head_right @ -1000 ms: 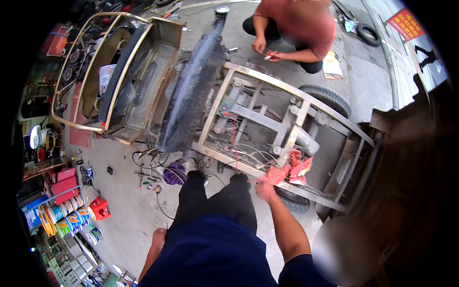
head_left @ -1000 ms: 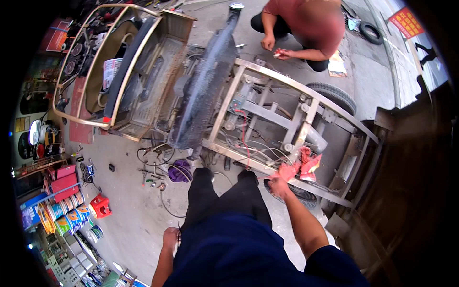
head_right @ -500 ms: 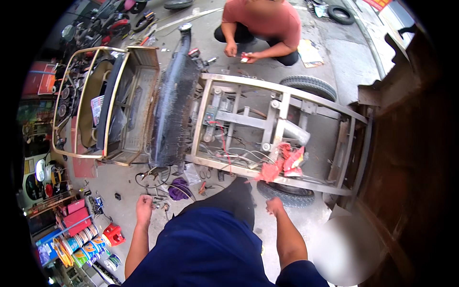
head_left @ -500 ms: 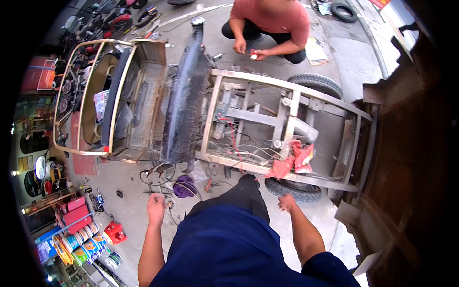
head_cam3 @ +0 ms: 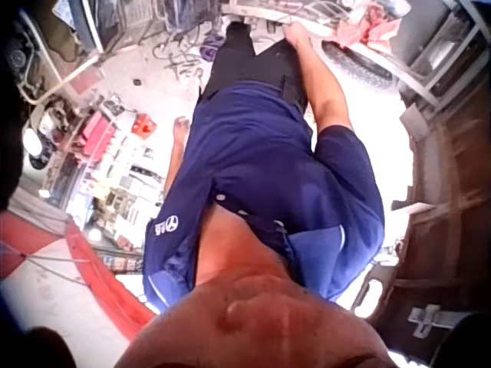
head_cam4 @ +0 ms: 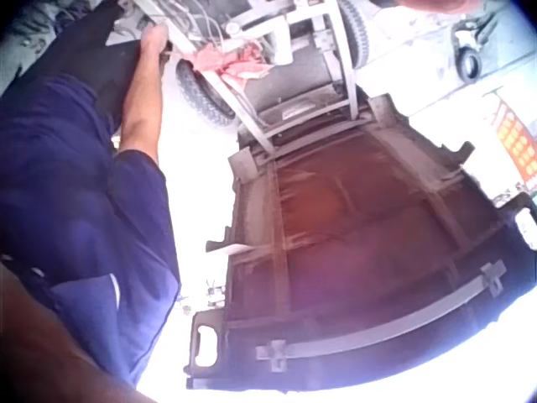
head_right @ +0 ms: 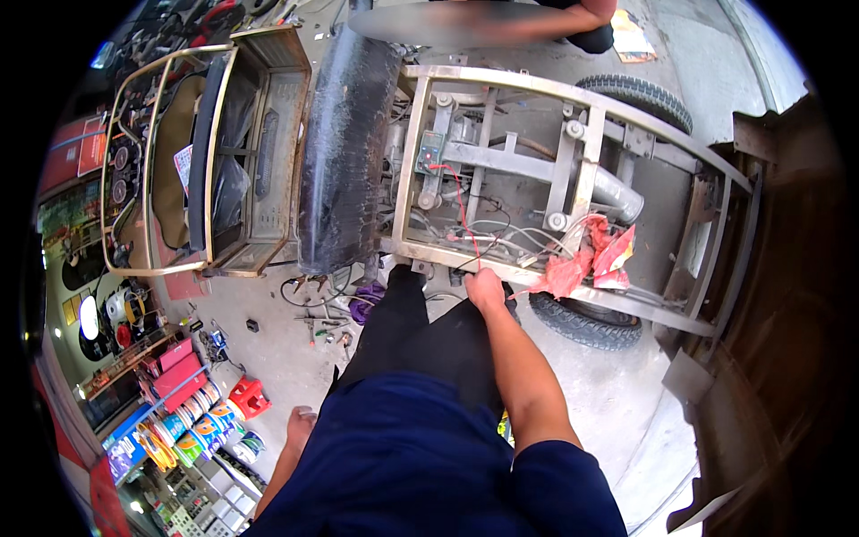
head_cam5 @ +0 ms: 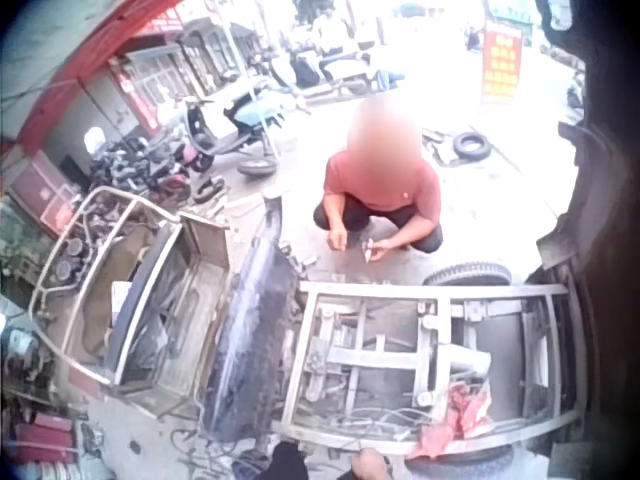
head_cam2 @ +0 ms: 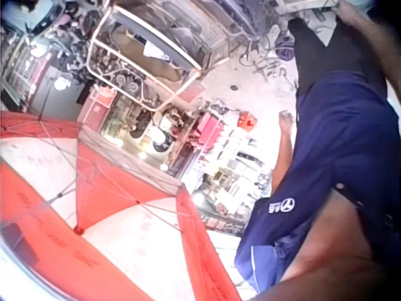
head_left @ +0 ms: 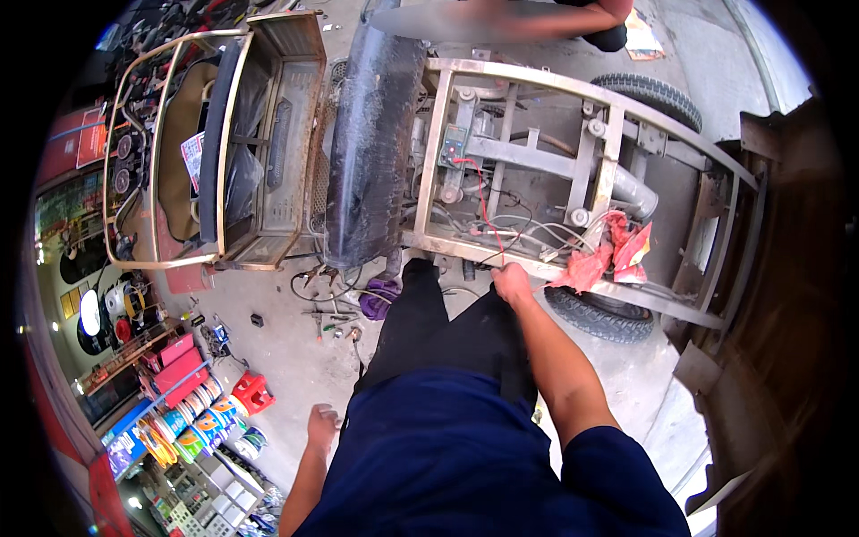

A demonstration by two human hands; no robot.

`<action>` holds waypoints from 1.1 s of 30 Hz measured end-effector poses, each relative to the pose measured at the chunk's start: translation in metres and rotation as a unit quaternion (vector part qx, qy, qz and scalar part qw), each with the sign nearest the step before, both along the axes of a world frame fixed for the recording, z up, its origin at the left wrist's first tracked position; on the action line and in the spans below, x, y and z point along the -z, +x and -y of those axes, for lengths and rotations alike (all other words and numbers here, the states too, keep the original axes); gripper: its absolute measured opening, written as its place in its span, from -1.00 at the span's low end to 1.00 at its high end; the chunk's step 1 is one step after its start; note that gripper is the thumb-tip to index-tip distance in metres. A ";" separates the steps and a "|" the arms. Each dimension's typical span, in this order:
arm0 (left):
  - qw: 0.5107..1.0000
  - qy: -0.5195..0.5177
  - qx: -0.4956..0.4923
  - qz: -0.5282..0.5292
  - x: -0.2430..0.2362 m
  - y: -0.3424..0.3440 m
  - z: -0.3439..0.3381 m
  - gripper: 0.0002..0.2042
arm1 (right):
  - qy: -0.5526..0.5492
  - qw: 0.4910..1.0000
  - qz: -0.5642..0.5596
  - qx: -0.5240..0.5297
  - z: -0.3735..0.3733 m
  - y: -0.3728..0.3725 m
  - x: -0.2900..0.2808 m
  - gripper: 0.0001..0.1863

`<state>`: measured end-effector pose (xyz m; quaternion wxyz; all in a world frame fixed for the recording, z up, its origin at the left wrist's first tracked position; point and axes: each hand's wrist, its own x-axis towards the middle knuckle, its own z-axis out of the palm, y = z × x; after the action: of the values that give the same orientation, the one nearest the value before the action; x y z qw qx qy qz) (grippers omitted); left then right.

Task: The person works on the exposed wiring of a vehicle chassis in a workshop. They use a multimeter to test electrical connections and manipulate various wires within the frame. Another person is present in the background, also working on the vehicle.

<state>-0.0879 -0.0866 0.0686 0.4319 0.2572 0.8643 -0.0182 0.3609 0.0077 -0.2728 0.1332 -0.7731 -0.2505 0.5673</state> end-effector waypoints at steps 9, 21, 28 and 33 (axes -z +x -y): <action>0.986 -0.036 0.139 0.081 0.053 -0.024 -0.128 -0.82 | -0.046 0.994 0.044 0.085 0.003 -0.045 -0.017 -0.74; 0.814 -0.133 0.390 0.410 0.115 0.214 -0.236 -0.82 | 0.001 0.973 0.165 0.162 0.036 0.015 -0.044 -0.78; 0.784 0.142 0.555 0.240 0.237 0.370 -0.219 -0.76 | -0.012 0.953 -0.007 0.302 -0.048 0.086 -0.071 -0.67; 0.823 0.095 0.533 0.171 0.318 0.404 -0.225 -0.68 | -0.044 0.976 -0.043 0.208 -0.071 0.079 -0.035 -0.60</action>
<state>0.3157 0.1385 -0.2498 0.4695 0.7161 0.5025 -0.1194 0.4395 0.0785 -0.2380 0.2248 -0.7885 -0.0532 0.5700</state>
